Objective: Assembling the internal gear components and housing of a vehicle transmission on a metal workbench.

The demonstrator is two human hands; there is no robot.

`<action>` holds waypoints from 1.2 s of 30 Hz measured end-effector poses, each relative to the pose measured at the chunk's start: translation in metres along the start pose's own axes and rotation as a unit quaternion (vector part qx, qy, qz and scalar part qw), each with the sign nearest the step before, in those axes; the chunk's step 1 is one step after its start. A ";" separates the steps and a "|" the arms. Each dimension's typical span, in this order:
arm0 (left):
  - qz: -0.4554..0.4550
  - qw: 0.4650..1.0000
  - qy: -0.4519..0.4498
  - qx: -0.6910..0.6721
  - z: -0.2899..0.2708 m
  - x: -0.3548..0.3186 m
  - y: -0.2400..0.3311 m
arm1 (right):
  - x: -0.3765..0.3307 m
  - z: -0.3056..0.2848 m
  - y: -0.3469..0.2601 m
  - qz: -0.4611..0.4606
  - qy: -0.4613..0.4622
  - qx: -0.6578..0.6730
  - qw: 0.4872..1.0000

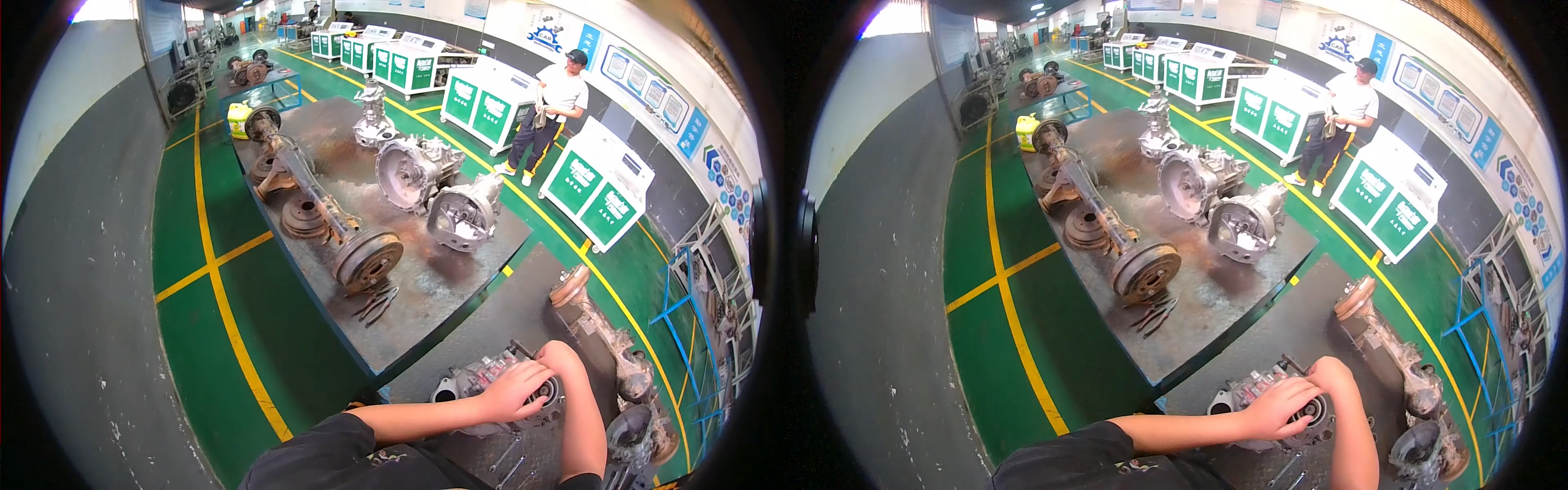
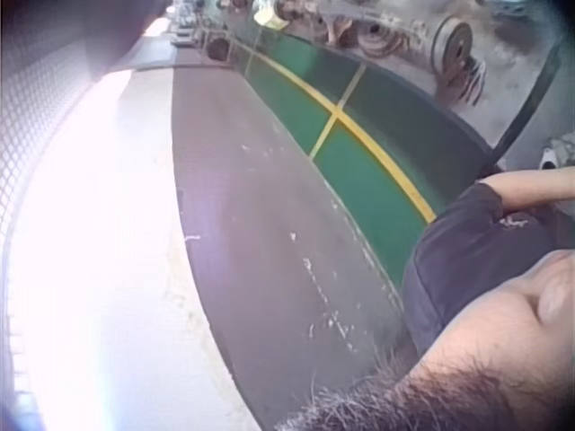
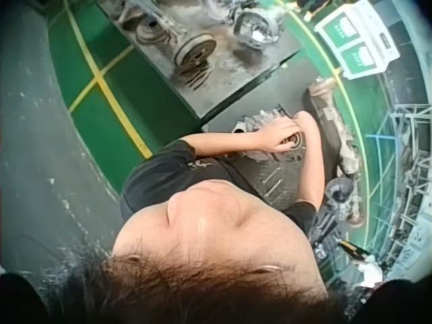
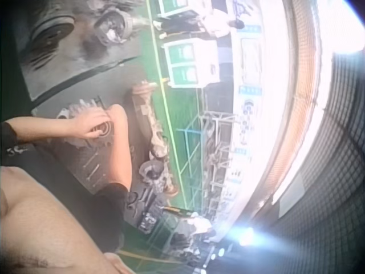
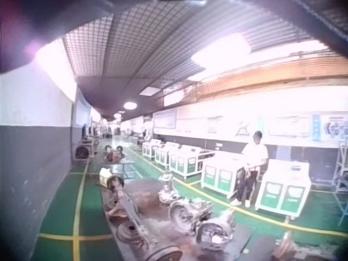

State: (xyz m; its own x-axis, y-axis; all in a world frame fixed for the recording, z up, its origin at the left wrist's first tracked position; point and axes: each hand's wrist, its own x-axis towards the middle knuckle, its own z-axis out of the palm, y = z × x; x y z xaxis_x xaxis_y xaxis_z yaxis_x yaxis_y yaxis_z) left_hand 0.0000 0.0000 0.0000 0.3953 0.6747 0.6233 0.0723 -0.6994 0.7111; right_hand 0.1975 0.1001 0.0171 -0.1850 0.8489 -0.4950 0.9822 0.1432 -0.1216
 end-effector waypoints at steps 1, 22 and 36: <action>0.011 1.000 0.006 -0.003 0.004 0.001 0.006 | -0.002 0.003 0.009 0.004 -0.016 0.003 1.000; 0.032 0.999 0.011 0.003 -0.019 0.006 -0.009 | 0.042 0.032 0.003 0.093 -0.051 0.058 0.993; 0.026 0.997 -0.028 0.070 -0.009 0.006 -0.008 | -0.049 -0.003 0.047 -0.048 0.174 0.290 0.940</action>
State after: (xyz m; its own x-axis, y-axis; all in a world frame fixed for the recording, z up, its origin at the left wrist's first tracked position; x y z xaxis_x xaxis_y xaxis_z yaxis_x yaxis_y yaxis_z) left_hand -0.0064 0.0118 0.0006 0.4512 0.6258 0.6362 0.1756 -0.7612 0.6243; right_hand 0.2531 0.0669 0.0386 -0.1502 0.9759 -0.1580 0.7595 0.0116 -0.6504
